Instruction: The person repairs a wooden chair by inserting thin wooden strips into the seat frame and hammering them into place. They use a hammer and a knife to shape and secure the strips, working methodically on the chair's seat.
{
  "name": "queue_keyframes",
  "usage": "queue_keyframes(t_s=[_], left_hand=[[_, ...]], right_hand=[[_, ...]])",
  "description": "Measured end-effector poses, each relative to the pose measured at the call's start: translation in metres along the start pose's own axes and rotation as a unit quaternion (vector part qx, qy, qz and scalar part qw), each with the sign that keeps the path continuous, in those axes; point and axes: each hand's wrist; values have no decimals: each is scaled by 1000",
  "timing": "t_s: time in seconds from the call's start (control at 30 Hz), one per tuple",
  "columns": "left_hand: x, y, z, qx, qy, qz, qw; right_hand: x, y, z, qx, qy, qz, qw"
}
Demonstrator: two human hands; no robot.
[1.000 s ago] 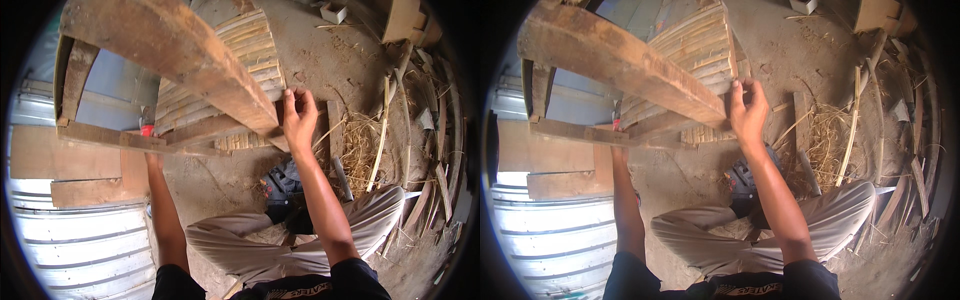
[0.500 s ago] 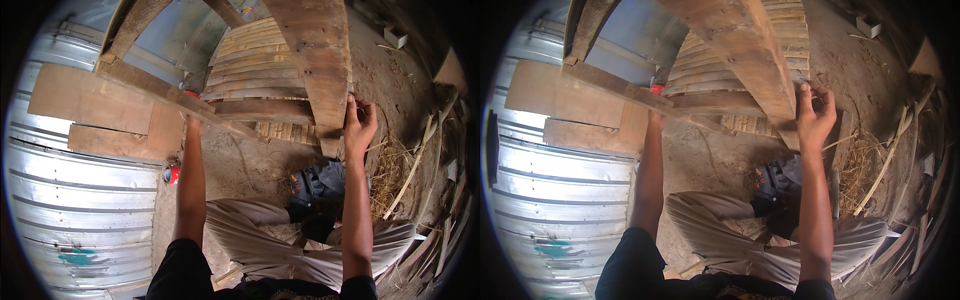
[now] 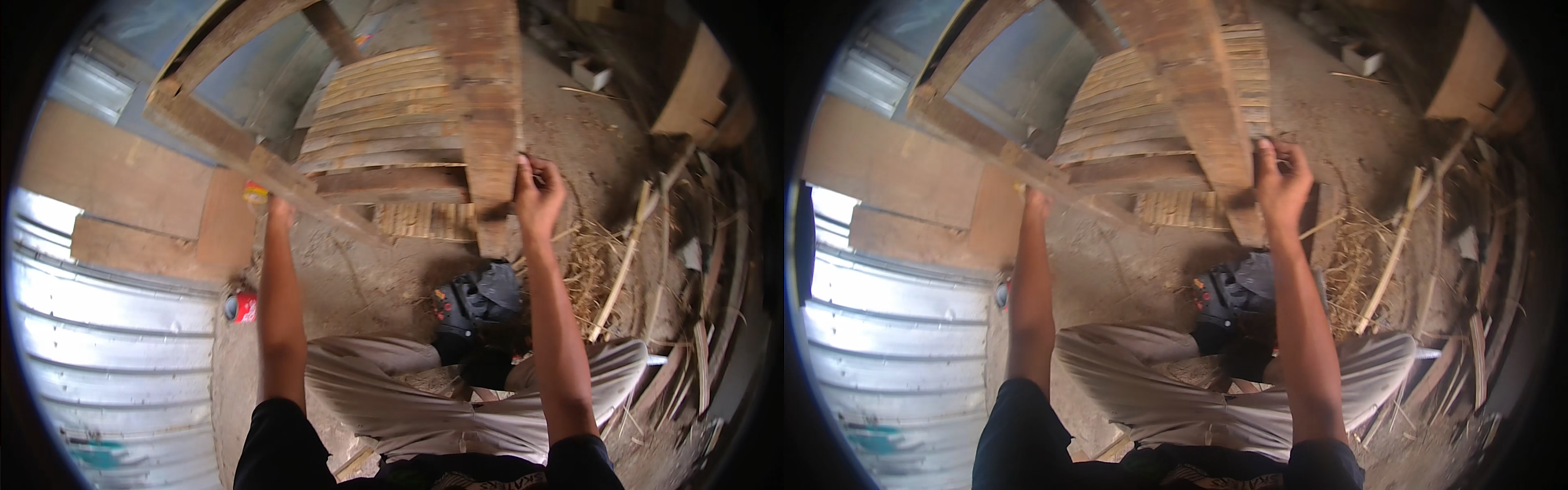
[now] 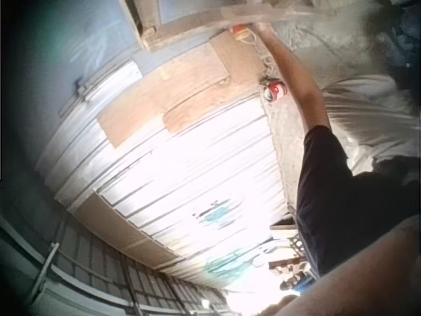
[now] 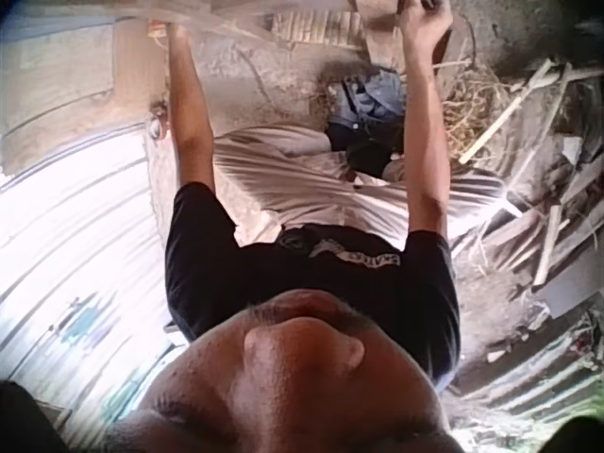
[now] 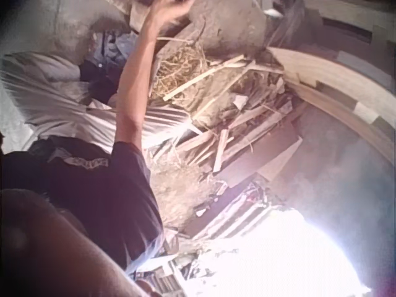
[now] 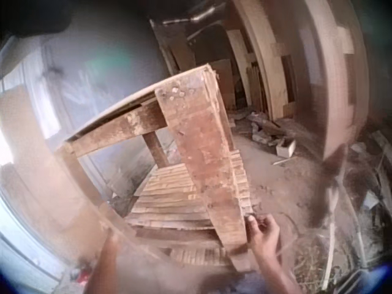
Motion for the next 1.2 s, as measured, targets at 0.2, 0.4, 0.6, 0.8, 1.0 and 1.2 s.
queue_keyframes(t_s=[0.2,0.4,0.6,0.8,1.0,1.2], left_hand=[[26,5,-26,195,74,13,978],[193,-8,-79,3,261,-167,951],[302,24,-184,-77,-101,-306,943],[196,92,-272,-397,-222,-441,774],[158,88,-286,-509,-314,-352,720],[149,73,-281,-416,-326,-360,769]], right_hand=[[18,0,13,36,29,55,997],[89,42,56,35,41,-27,998],[130,50,84,150,-2,-182,972],[33,-6,21,-35,2,2,999],[6,-18,-8,-48,18,-91,995],[5,-12,-17,-129,36,-71,988]])
Point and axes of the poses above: each hand's wrist, its own x-axis away from the middle knuckle, its own z-axis out of the back of the hand, y = z × x, and after that the axes turned 8 degrees about -z, right-handed
